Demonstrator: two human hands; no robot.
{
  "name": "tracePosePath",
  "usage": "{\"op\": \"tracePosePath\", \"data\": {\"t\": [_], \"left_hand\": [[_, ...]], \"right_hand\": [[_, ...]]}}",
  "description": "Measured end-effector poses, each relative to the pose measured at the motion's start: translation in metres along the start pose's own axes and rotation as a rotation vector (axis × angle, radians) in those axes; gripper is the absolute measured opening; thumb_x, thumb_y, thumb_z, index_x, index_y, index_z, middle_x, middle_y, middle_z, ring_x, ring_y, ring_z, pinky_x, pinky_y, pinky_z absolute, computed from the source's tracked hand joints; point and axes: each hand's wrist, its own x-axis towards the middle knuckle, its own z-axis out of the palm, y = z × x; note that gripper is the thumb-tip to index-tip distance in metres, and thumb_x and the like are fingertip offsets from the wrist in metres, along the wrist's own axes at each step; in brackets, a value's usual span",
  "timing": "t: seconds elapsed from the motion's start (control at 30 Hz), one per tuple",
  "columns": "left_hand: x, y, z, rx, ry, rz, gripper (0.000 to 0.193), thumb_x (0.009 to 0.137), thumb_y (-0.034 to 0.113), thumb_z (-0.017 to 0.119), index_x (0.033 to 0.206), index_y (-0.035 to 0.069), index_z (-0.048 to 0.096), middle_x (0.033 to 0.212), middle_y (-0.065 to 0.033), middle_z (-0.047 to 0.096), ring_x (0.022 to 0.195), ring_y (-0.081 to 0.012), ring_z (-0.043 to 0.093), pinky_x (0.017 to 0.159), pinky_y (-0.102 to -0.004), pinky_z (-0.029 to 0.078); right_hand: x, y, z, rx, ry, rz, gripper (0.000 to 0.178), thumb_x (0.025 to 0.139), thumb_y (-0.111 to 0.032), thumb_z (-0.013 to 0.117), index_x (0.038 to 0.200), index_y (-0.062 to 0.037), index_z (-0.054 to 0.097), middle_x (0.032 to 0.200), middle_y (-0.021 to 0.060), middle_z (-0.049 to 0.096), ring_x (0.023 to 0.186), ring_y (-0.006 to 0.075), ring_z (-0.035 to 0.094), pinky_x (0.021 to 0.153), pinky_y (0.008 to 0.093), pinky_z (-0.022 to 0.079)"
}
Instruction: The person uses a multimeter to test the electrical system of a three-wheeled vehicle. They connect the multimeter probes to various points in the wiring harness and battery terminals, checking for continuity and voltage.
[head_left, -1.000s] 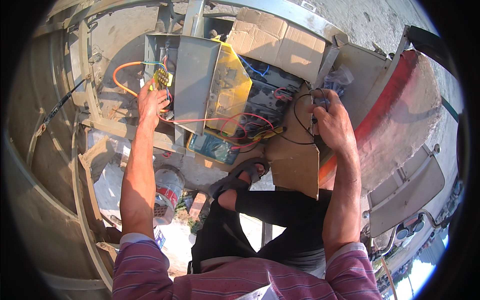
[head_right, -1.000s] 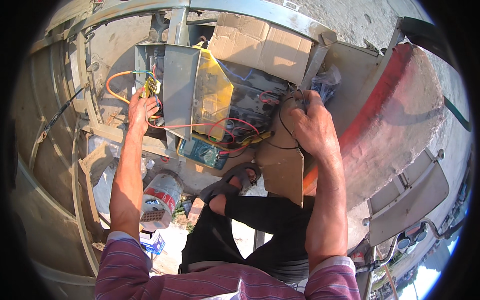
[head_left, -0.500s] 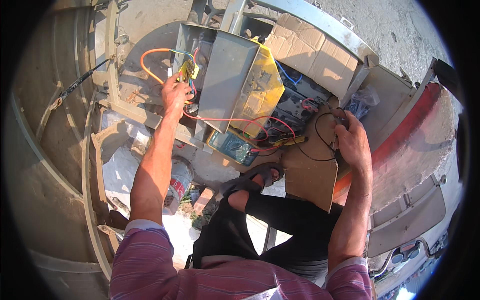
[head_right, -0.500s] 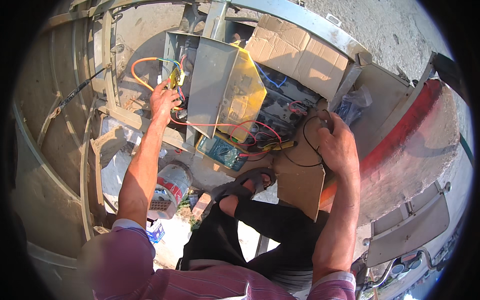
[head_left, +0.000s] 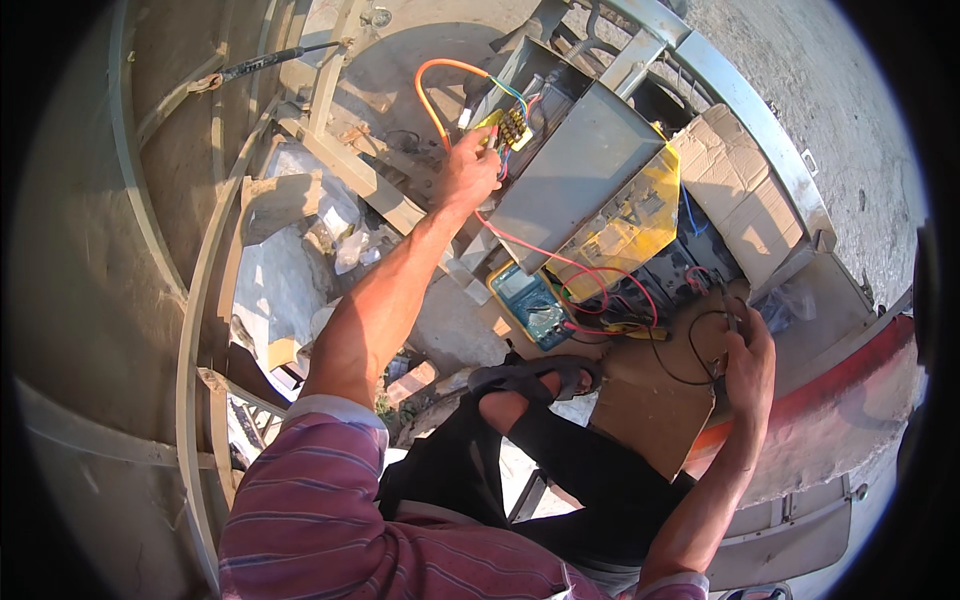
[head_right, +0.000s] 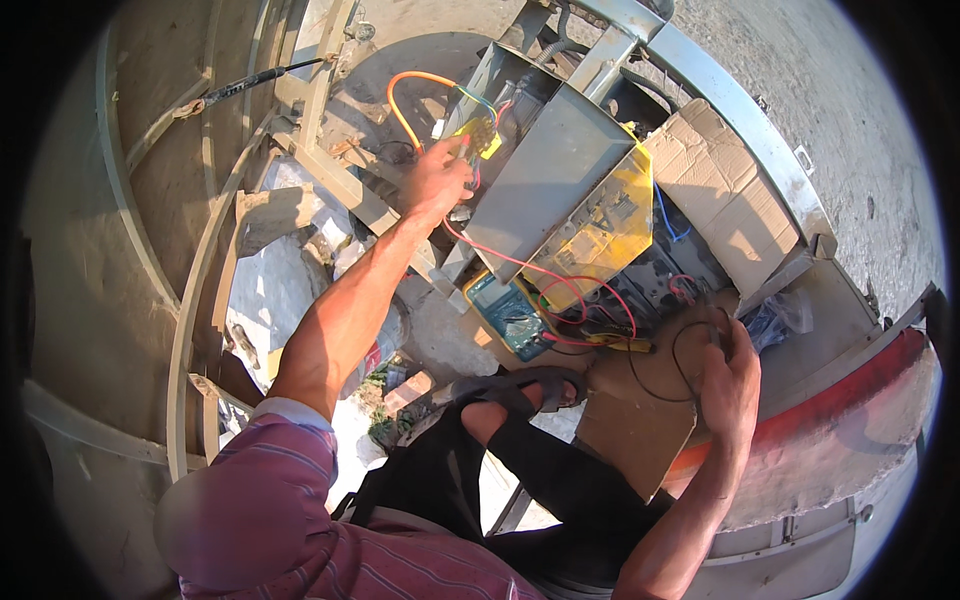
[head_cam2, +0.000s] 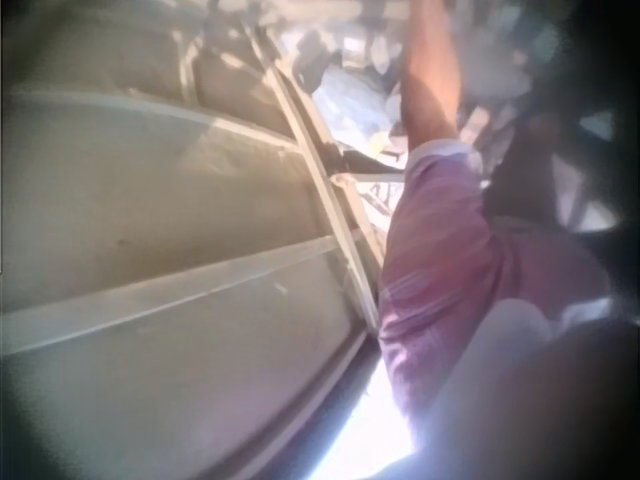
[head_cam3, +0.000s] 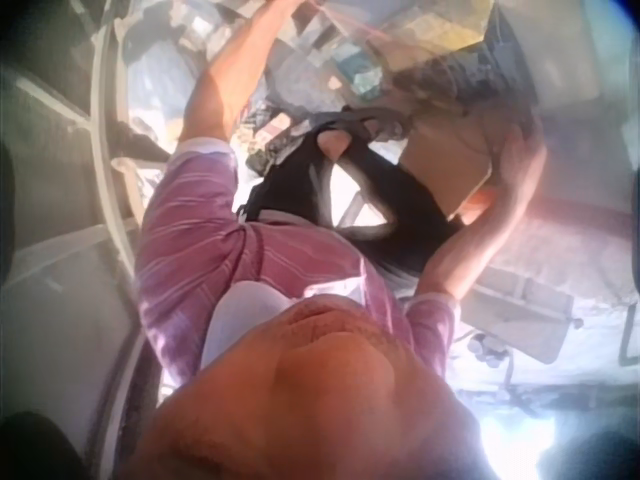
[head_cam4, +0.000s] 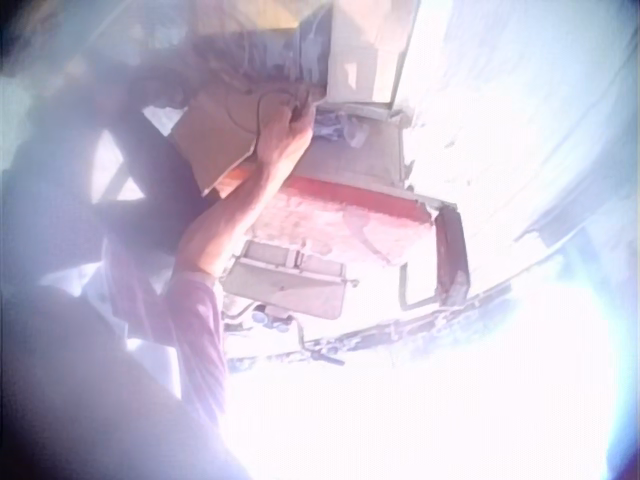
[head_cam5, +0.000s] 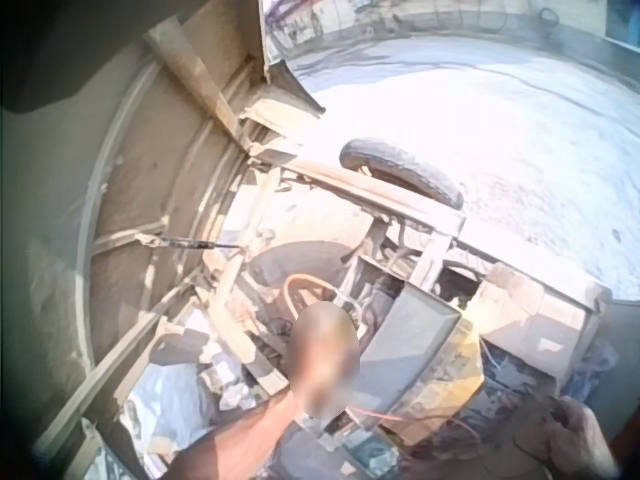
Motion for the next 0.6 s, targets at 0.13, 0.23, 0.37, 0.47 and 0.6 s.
{"op": "tracePosePath", "data": {"t": [0.13, 0.23, 0.37, 0.47, 0.6], "left_hand": [[0.016, -0.020, 0.013, 0.141, -0.012, 0.180, 0.054, 0.094, 0.009, 0.056, 0.147, 0.008, 0.056, 0.101, -0.0089, 0.072, 0.072, -0.0158, 0.069, 0.061, -0.0306, 0.060], [0.021, -0.036, 0.031, 0.104, 0.051, 0.197, 0.058, 0.091, 0.006, 0.057, 0.149, 0.006, 0.052, 0.098, -0.0090, 0.071, 0.071, -0.0148, 0.065, 0.060, -0.0309, 0.059], [0.016, -0.042, 0.039, -0.046, 0.079, 0.126, 0.059, 0.091, 0.005, 0.057, 0.150, 0.005, 0.052, 0.100, -0.0088, 0.069, 0.073, -0.0139, 0.064, 0.057, -0.0307, 0.059], [0.009, -0.037, 0.036, -0.126, 0.047, 0.080, 0.056, 0.092, 0.006, 0.056, 0.148, 0.006, 0.054, 0.101, -0.0074, 0.067, 0.074, -0.0138, 0.064, 0.057, -0.0302, 0.059], [0.006, -0.030, 0.031, -0.147, 0.002, 0.088, 0.054, 0.094, 0.007, 0.054, 0.148, 0.007, 0.054, 0.098, -0.0066, 0.067, 0.075, -0.0134, 0.065, 0.058, -0.0307, 0.061]], "right_hand": [[0.003, 0.002, 0.007, -0.065, 0.013, -0.138, 0.051, 0.089, -0.005, 0.049, 0.138, 0.0000, 0.063, 0.104, 0.0066, 0.069, 0.061, 0.0080, 0.051, 0.057, 0.0246, 0.043], [0.001, -0.001, 0.010, -0.006, -0.019, -0.118, 0.049, 0.090, -0.005, 0.050, 0.137, 0.0001, 0.063, 0.100, 0.0050, 0.067, 0.061, 0.0077, 0.051, 0.056, 0.0244, 0.043], [-0.004, -0.009, 0.009, -0.051, -0.041, -0.046, 0.047, 0.092, -0.014, 0.055, 0.136, -0.0041, 0.065, 0.103, 0.0100, 0.070, 0.082, 0.0162, 0.060, 0.077, 0.0317, 0.049], [-0.005, -0.012, 0.011, -0.078, -0.038, -0.048, 0.046, 0.093, -0.019, 0.058, 0.136, -0.0056, 0.066, 0.105, 0.0127, 0.072, 0.089, 0.0193, 0.065, 0.085, 0.0342, 0.052], [-0.005, -0.012, 0.014, -0.135, -0.011, -0.095, 0.046, 0.093, -0.018, 0.057, 0.137, -0.0043, 0.065, 0.107, 0.0131, 0.073, 0.087, 0.0180, 0.065, 0.084, 0.0328, 0.052]]}}
